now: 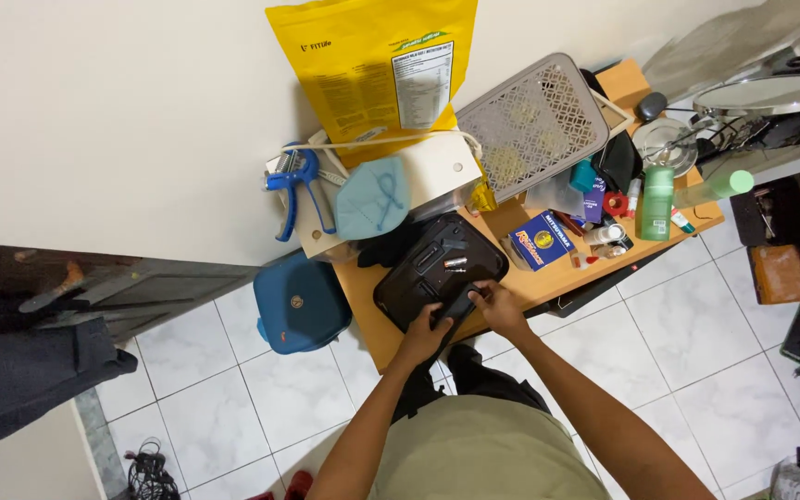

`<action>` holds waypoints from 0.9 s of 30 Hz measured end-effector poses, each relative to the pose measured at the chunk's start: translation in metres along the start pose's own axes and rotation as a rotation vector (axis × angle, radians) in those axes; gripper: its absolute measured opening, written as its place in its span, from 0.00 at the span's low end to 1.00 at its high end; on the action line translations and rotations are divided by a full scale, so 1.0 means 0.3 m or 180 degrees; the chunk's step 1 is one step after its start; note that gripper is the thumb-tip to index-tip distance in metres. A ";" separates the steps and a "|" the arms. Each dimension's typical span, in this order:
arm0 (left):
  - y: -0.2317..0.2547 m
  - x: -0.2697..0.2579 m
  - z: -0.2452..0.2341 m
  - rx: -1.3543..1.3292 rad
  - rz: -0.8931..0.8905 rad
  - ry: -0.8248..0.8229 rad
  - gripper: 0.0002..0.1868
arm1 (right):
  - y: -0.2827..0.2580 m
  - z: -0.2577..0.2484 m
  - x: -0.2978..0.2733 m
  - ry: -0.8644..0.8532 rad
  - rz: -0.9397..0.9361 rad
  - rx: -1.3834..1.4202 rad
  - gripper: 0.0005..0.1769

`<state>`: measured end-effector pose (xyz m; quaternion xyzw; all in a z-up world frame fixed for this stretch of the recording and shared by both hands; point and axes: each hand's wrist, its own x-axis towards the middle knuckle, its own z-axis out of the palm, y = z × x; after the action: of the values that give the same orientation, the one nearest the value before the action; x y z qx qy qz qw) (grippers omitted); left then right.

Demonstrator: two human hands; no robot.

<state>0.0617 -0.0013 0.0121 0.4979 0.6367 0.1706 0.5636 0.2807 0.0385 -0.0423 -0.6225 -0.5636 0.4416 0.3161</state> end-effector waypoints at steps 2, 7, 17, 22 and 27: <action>0.030 0.013 0.002 0.0075 -0.0054 0.0045 0.27 | -0.065 -0.031 0.008 -0.0126 0.0256 -0.0501 0.21; -0.069 0.083 0.071 0.0332 0.0140 0.0290 0.25 | -0.098 -0.045 0.027 0.0179 -0.0796 -0.1755 0.18; 0.025 0.083 -0.004 0.1251 0.0433 0.0504 0.18 | -0.139 -0.034 0.103 -0.0184 -0.0566 -0.2456 0.18; 0.071 0.136 -0.061 0.1583 0.0501 0.0821 0.15 | -0.215 -0.049 0.150 -0.0239 -0.0933 -0.2980 0.14; 0.127 0.207 -0.102 0.1716 0.1326 0.1367 0.25 | -0.167 -0.028 0.209 0.0184 -0.1544 -0.2942 0.12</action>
<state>0.0594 0.0775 0.0170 0.6993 0.6474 0.2082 0.2203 0.2656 0.1093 -0.0062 -0.5605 -0.8187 0.0436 0.1170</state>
